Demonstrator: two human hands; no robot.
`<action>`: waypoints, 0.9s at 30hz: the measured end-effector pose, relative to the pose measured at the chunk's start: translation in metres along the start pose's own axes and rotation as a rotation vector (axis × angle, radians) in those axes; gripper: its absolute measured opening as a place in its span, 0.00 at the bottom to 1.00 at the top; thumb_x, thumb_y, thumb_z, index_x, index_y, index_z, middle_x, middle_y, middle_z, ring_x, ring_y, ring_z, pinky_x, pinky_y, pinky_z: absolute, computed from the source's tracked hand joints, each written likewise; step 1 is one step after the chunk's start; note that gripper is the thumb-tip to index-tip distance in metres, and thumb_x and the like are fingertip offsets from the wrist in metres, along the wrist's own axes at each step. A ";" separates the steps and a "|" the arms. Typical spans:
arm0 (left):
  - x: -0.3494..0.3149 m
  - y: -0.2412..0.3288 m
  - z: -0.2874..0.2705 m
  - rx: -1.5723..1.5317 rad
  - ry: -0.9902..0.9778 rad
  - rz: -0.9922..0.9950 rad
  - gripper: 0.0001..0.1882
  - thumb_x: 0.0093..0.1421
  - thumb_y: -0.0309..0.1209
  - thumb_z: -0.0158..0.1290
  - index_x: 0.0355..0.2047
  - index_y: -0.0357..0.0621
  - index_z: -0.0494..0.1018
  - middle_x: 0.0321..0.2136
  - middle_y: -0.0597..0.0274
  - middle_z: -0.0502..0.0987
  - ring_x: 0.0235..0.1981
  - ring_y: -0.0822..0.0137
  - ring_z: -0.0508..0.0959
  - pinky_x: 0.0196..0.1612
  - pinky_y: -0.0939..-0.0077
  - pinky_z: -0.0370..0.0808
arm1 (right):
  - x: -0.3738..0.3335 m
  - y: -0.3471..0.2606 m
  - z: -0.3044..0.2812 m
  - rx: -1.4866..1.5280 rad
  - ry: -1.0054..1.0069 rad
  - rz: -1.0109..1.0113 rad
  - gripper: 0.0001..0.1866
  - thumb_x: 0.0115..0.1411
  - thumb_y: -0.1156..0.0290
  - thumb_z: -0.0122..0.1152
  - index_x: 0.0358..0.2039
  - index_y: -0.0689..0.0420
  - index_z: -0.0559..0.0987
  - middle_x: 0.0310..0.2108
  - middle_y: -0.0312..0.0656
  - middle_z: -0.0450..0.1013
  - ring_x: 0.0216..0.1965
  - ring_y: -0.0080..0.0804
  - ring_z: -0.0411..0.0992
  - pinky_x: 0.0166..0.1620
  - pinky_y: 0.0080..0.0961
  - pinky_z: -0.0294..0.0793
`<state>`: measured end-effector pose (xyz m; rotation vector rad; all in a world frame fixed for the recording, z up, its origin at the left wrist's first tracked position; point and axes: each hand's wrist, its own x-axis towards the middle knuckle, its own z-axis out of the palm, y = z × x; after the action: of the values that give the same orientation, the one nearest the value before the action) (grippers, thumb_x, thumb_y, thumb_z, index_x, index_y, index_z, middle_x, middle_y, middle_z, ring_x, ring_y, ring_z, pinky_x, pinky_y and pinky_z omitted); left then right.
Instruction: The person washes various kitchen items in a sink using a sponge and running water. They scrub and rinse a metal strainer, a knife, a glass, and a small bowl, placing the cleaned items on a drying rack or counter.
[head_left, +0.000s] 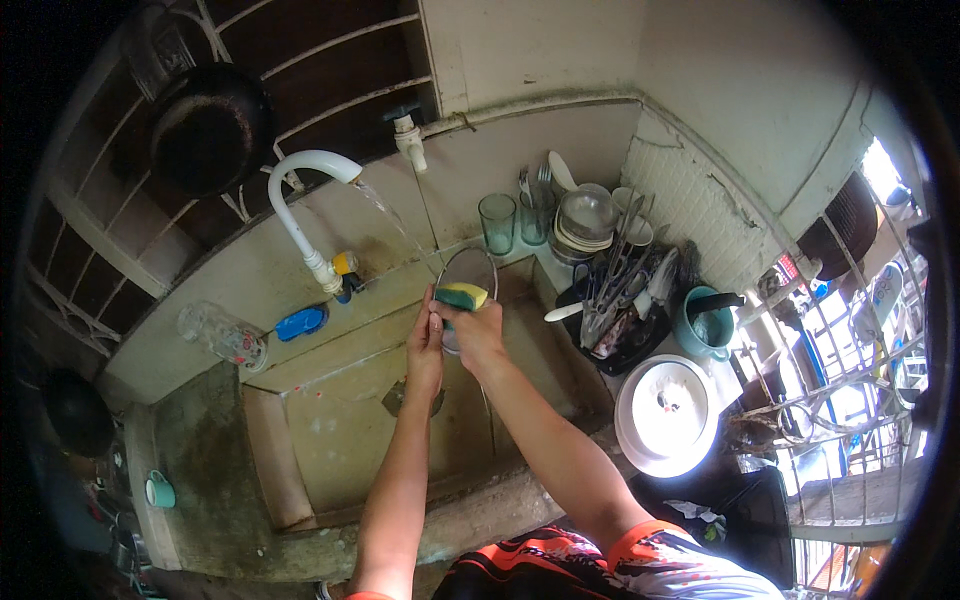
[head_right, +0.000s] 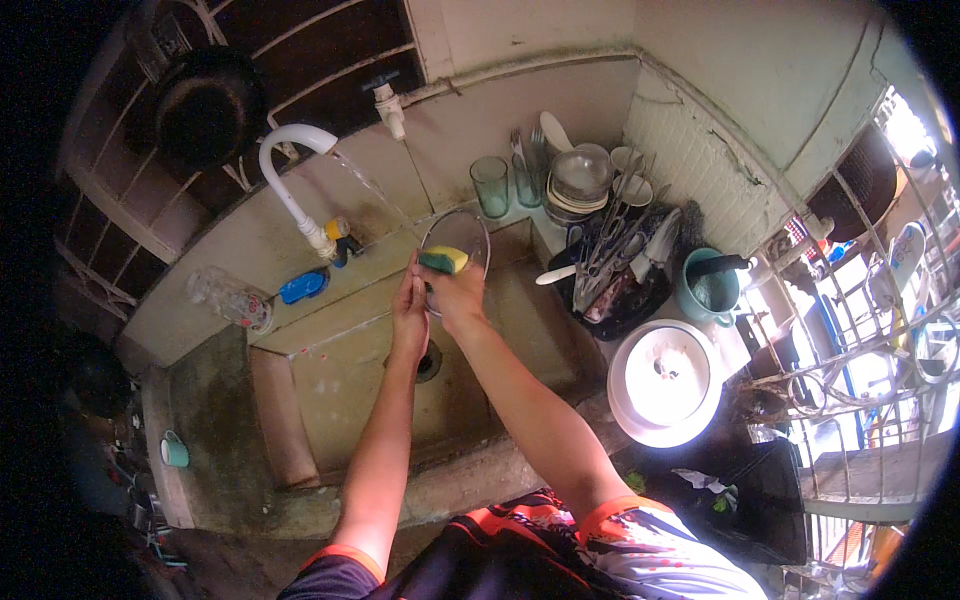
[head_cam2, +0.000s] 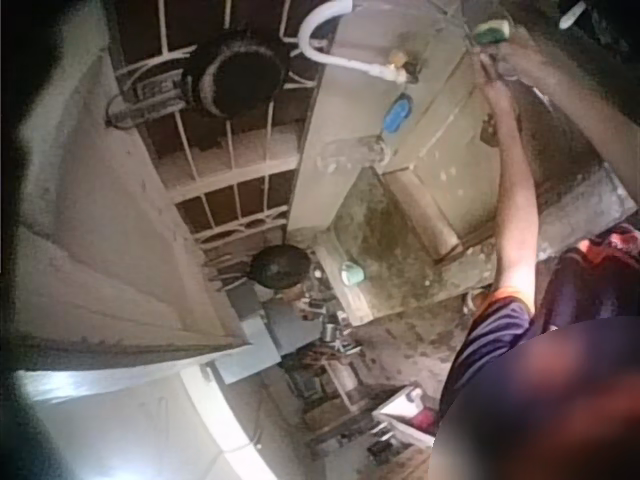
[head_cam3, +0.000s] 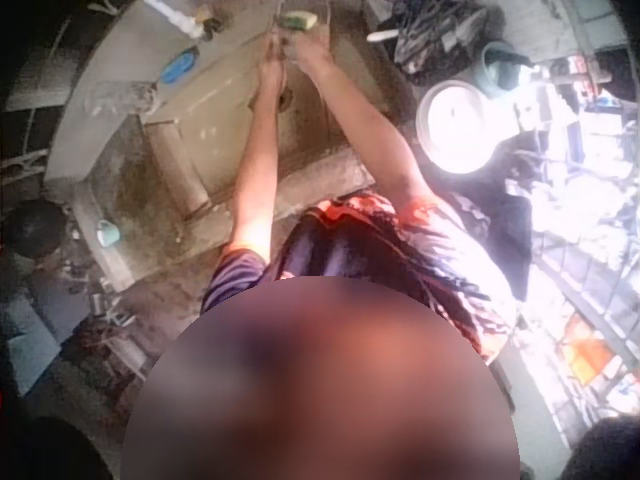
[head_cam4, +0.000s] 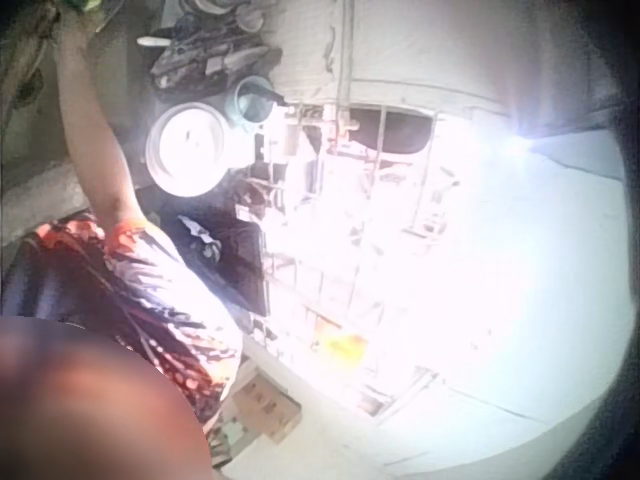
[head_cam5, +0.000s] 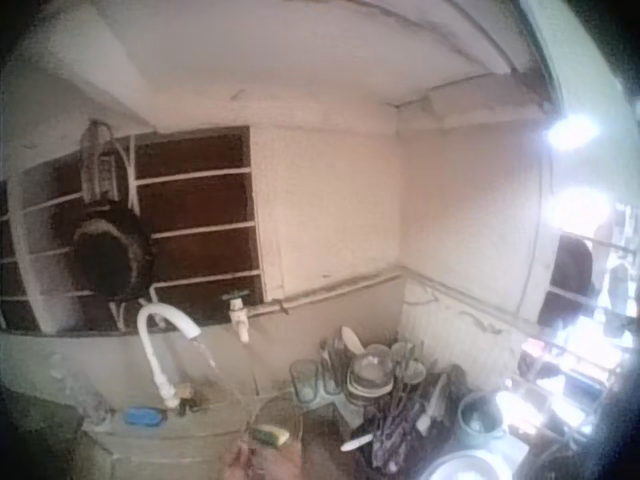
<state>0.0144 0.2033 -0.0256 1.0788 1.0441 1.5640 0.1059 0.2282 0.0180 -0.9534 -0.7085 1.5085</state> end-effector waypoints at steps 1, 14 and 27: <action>0.001 -0.003 -0.002 0.102 0.014 0.051 0.23 0.72 0.34 0.40 0.65 0.40 0.60 0.61 0.56 0.66 0.58 0.68 0.66 0.60 0.74 0.62 | 0.001 -0.001 0.000 -0.027 0.012 0.006 0.13 0.49 0.82 0.70 0.36 0.65 0.80 0.34 0.39 0.79 0.36 0.25 0.75 0.39 0.26 0.75; 0.050 -0.016 -0.006 0.321 0.281 0.045 0.07 0.68 0.32 0.50 0.38 0.40 0.72 0.23 0.65 0.75 0.23 0.77 0.71 0.23 0.77 0.69 | -0.033 -0.068 -0.056 -0.892 0.080 -0.911 0.18 0.51 0.79 0.66 0.44 0.60 0.77 0.38 0.47 0.76 0.40 0.46 0.75 0.45 0.32 0.74; 0.069 0.002 0.003 0.682 0.201 0.233 0.08 0.63 0.29 0.54 0.39 0.37 0.72 0.23 0.60 0.77 0.26 0.74 0.73 0.31 0.74 0.72 | 0.001 -0.066 -0.098 -0.924 0.103 -0.347 0.16 0.54 0.72 0.64 0.44 0.60 0.78 0.32 0.52 0.78 0.36 0.47 0.77 0.41 0.33 0.73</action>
<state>0.0043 0.2707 -0.0117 1.5611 1.7133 1.5537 0.2240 0.2323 0.0268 -1.4696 -1.4621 0.7833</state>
